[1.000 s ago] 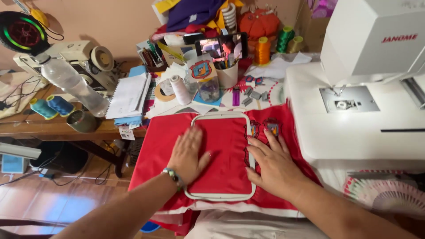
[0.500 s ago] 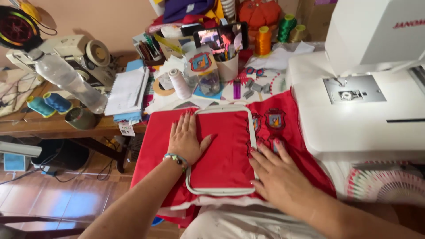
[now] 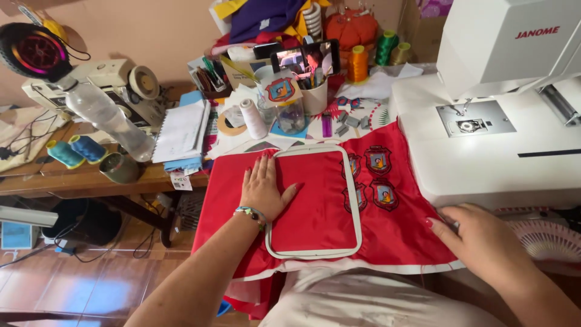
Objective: Preparing fabric for machine embroidery by securing it in an embroidery hoop
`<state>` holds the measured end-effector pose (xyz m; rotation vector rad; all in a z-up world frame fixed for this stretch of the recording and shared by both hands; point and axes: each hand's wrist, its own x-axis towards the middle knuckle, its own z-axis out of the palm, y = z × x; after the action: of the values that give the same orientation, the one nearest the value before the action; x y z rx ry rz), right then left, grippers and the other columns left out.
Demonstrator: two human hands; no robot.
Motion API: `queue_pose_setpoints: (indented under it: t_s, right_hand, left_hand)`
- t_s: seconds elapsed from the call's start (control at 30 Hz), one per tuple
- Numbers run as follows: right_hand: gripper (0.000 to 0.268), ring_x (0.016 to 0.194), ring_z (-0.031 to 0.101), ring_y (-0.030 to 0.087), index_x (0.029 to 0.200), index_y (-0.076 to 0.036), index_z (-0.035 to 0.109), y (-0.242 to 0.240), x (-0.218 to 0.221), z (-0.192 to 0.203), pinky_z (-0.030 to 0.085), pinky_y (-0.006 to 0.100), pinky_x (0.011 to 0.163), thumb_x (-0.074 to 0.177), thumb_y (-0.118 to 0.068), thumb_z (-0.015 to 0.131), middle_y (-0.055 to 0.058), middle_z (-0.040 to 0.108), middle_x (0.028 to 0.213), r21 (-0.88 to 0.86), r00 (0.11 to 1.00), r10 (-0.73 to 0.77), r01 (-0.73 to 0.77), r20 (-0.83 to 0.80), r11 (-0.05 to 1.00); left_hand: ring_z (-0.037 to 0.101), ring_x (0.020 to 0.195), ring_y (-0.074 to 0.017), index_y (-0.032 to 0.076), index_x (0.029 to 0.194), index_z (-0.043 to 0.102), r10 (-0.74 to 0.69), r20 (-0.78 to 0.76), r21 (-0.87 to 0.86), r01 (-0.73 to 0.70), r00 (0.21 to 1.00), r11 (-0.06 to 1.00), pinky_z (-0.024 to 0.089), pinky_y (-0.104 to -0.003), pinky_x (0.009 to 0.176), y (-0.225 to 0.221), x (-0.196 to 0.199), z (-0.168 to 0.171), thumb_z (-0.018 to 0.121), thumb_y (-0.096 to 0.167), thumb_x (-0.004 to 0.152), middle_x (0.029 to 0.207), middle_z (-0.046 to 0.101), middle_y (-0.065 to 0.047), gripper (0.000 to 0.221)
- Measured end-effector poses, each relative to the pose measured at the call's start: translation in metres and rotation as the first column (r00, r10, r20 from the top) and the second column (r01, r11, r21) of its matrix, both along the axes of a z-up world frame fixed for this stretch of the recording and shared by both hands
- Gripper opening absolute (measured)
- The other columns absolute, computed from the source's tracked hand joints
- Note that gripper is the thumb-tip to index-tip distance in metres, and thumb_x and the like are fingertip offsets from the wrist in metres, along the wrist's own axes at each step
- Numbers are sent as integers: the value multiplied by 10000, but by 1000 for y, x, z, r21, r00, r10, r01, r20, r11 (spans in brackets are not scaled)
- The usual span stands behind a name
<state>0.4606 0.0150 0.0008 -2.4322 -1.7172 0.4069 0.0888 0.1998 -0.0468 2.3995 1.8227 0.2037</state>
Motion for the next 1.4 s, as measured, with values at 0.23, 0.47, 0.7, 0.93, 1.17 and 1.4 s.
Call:
queue_pose_setpoints:
  t_s: [0.23, 0.47, 0.7, 0.93, 1.17, 1.4]
  right_hand:
    - [238, 818, 779, 234, 1022, -137, 712, 20, -8, -24, 528, 349, 735, 868, -319, 703, 34, 835, 895, 206, 958, 115, -61, -261, 977]
    - [301, 944, 773, 279, 1100, -176, 812, 62, -73, 34, 579, 451, 863, 905, -364, 681, 127, 827, 914, 210, 783, 224, -122, -580, 970]
    - [276, 667, 672, 222, 862, -25, 702, 84, -44, 43, 551, 395, 589, 779, -260, 821, 153, 708, 659, 275, 792, 411, -314, -452, 908]
    - [603, 959, 755, 391, 1372, 60, 572, 100, -31, 85, 624, 474, 695, 916, -294, 745, 264, 760, 1133, 149, 857, 101, -28, -506, 988]
    - [361, 842, 732, 309, 969, 8, 758, 146, -54, 55, 587, 419, 692, 937, -343, 678, 161, 739, 826, 84, 859, 157, -133, -487, 988]
    - [507, 927, 741, 375, 827, -43, 727, 173, -183, -1, 567, 477, 806, 1003, -468, 514, 191, 745, 814, 241, 800, 579, -537, -161, 809]
  left_hand:
    - [195, 1549, -324, 45, 1606, 207, -12, 2, 35, 12, 1000, 999, 134, -516, 1236, 5, -1, -4, 378, 812, 893, 1685, 220, -141, 1061]
    - [79, 1600, -264, 81, 1647, 88, 27, -121, -159, -47, 992, 986, 61, -470, 1302, -12, 5, 29, 330, 793, 932, 1731, 84, -104, 1038]
    - [99, 1597, -273, 68, 1643, 109, 16, -77, -145, -27, 997, 989, 70, -478, 1294, -10, 3, 27, 366, 766, 934, 1725, 113, -119, 1027]
    - [78, 1599, -275, 71, 1643, 97, 13, -56, -157, -22, 998, 987, 55, -489, 1293, -10, 1, 23, 379, 758, 926, 1726, 96, -124, 1032]
    - [76, 1600, -266, 64, 1638, 101, 2, -59, -180, -13, 998, 984, 59, -479, 1296, -8, -1, 25, 345, 764, 933, 1725, 94, -122, 1023]
    - [82, 1598, -268, 54, 1636, 131, 11, -88, -160, -25, 996, 987, 62, -466, 1300, -4, 2, 15, 311, 680, 979, 1722, 116, -118, 925]
